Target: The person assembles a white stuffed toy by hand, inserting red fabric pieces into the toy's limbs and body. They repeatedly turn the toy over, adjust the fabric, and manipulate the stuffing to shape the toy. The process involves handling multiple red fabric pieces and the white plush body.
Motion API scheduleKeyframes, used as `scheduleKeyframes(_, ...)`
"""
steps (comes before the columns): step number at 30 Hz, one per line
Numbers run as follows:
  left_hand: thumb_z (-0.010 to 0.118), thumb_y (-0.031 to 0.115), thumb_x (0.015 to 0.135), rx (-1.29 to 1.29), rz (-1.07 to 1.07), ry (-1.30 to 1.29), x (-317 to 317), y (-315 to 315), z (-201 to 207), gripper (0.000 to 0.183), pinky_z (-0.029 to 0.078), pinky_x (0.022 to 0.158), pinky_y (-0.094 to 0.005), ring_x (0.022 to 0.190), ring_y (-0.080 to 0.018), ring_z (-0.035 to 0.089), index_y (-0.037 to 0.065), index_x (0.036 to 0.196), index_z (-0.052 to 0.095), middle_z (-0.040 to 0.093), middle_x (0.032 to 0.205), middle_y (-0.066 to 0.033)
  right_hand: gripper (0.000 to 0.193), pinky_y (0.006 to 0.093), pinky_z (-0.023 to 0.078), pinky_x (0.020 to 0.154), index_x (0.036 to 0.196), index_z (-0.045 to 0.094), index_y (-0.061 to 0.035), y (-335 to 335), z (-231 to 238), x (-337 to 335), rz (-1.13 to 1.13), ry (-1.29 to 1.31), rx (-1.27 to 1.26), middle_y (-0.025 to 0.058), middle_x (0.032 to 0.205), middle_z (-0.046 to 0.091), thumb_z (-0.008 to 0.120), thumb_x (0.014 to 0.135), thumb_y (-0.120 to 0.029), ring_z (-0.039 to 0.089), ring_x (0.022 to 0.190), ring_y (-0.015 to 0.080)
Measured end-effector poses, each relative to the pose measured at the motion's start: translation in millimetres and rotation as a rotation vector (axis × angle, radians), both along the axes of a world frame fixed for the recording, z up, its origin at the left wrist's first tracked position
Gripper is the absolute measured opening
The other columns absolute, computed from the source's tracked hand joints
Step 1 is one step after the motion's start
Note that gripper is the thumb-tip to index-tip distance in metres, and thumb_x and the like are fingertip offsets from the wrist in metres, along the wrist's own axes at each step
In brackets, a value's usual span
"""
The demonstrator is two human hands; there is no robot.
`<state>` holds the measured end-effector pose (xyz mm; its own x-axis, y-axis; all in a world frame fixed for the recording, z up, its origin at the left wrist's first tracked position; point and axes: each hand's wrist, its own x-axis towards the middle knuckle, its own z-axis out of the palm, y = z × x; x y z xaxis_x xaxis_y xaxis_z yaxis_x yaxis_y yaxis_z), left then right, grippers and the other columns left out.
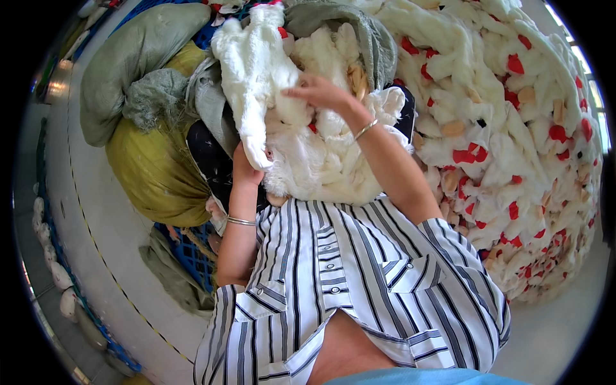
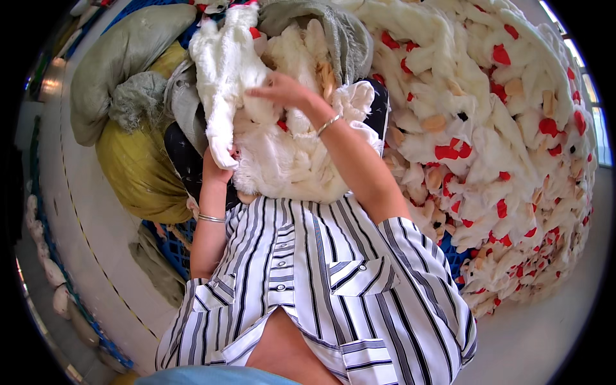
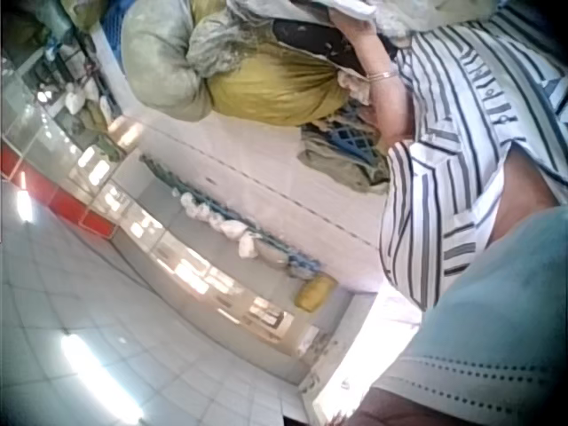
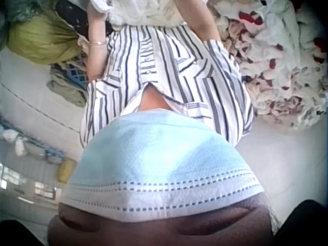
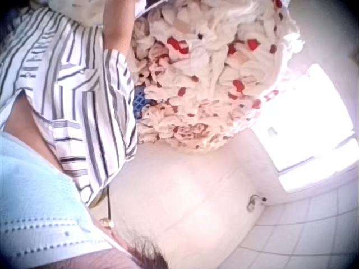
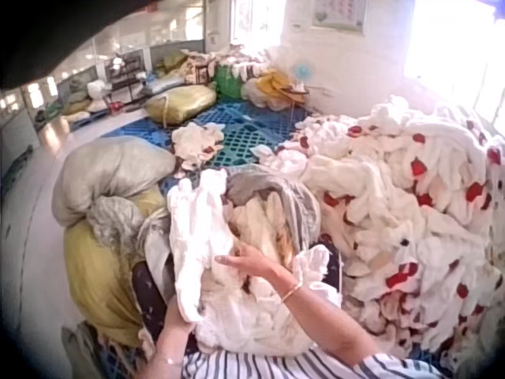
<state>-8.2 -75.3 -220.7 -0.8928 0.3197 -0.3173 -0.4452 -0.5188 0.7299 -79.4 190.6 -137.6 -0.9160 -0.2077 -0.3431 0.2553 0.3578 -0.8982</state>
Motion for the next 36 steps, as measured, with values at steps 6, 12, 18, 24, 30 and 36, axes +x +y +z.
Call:
scheduleKeyframes(6,0.064,0.007,0.091,-0.028,0.061,-0.140,22.3,13.2,41.8,0.040,0.054,0.084,-0.0347,0.104,-0.0190,0.064,0.004,0.129,0.053,0.063,0.120,-0.0074,0.040,0.0301,0.047,0.069,0.110,0.061,-0.0002,-22.2,-13.5,47.0,-0.165,0.164,0.235,0.0033,0.090,0.063,0.069,0.087,-0.032,0.055,0.079,0.0120)
scheduleKeyframes(12,0.044,0.018,0.098,0.253,0.161,-0.063,7.5,-41.4,39.5,0.021,0.039,0.038,-0.0215,0.052,-0.0116,0.052,0.009,0.113,0.055,0.057,0.081,-0.0041,0.016,0.0232,0.042,0.063,0.104,0.060,-0.0005,-9.8,7.3,40.1,-0.684,0.498,-0.251,-0.0015,0.085,0.059,0.056,0.098,-0.015,0.050,0.075,0.0050)
scheduleKeyframes(18,0.050,0.032,0.100,-0.115,0.472,0.124,-9.9,-98.1,83.4,0.029,0.033,0.033,-0.0219,0.049,-0.0090,0.053,0.005,0.106,0.059,0.063,0.075,-0.0044,0.033,0.0319,0.043,0.060,0.080,0.058,0.0001,42.9,71.9,53.9,-0.426,0.424,0.157,0.0021,0.062,0.051,0.057,0.097,-0.028,0.046,0.062,0.0098)
scheduleKeyframes(24,0.056,0.036,0.098,-0.952,-0.662,0.320,11.4,-132.0,106.3,0.035,0.050,0.066,-0.0224,0.077,-0.0062,0.061,0.005,0.110,0.068,0.068,0.095,0.0005,0.029,0.0300,0.048,0.070,0.093,0.065,-0.0031,76.7,53.6,62.2,0.457,0.218,0.397,0.0036,0.081,0.066,0.060,0.093,-0.031,0.057,0.073,0.0142)
scheduleKeyframes(30,0.058,0.035,0.098,-0.650,-0.104,0.113,-42.5,-47.0,101.2,0.047,0.042,0.046,-0.0201,0.057,-0.0080,0.057,0.000,0.129,0.051,0.066,0.110,-0.0092,0.031,0.0308,0.051,0.056,0.094,0.069,-0.0020,-9.4,10.4,-2.6,-0.007,-0.136,0.030,0.0068,0.084,0.069,0.061,0.088,-0.032,0.067,0.064,0.0192)
scheduleKeyframes(36,0.068,0.035,0.089,-0.447,0.114,-0.024,-42.0,5.6,58.6,0.048,0.056,0.064,-0.0288,0.072,-0.0178,0.068,-0.008,0.109,0.061,0.068,0.093,-0.0114,0.028,0.0299,0.043,0.059,0.080,0.057,0.0013,-53.7,-0.2,25.1,0.106,0.283,0.181,0.0039,0.068,0.057,0.056,0.094,-0.023,0.052,0.062,0.0104)
